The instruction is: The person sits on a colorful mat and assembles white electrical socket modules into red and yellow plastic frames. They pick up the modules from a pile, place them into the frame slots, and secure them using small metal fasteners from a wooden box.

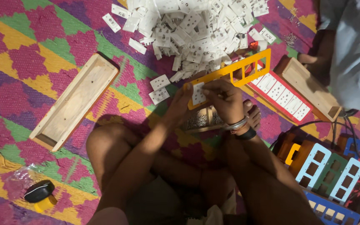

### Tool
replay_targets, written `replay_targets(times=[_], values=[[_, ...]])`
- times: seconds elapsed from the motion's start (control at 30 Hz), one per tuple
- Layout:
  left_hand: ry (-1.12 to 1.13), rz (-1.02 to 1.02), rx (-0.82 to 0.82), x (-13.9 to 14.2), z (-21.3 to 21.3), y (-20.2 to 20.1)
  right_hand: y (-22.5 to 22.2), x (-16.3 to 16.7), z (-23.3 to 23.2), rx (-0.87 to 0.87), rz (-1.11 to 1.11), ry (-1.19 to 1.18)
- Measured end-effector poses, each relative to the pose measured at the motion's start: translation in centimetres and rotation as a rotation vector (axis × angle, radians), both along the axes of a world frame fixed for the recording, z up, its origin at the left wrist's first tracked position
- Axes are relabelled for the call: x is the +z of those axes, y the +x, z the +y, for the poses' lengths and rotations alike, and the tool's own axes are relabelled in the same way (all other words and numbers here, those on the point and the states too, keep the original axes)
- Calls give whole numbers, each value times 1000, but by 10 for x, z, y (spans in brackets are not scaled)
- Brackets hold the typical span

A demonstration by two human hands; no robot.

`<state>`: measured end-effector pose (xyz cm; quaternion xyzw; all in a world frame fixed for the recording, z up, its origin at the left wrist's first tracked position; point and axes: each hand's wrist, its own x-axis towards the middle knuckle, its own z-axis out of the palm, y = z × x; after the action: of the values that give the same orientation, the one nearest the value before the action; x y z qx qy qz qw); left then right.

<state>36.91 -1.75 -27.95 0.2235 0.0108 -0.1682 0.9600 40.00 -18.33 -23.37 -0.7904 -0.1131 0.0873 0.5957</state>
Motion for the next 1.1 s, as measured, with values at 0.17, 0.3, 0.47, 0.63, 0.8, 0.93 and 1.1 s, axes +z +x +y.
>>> replay_targets(times=[0.17,0.3,0.47,0.63,0.8,0.93,1.1], values=[[6,-38,-23,4,-1,-2,2,-2,4,-17,79,20],[-16,36,-39,10,0,1,0,3,9,-22,95,-20],[-30,32,-68,14,-3,-1,-1,5,11,-12,-142,-180],[84,59,-6,16,-4,1,1,-14,7,-128,17,40],[-165,139,117,16,8,10,-2,-16,-17,-249,407,12],[-143,100,54,15,2,6,2,-10,-27,-341,445,435],[1369,-402,364,22,6,-2,11,-2,-47,-483,250,491]])
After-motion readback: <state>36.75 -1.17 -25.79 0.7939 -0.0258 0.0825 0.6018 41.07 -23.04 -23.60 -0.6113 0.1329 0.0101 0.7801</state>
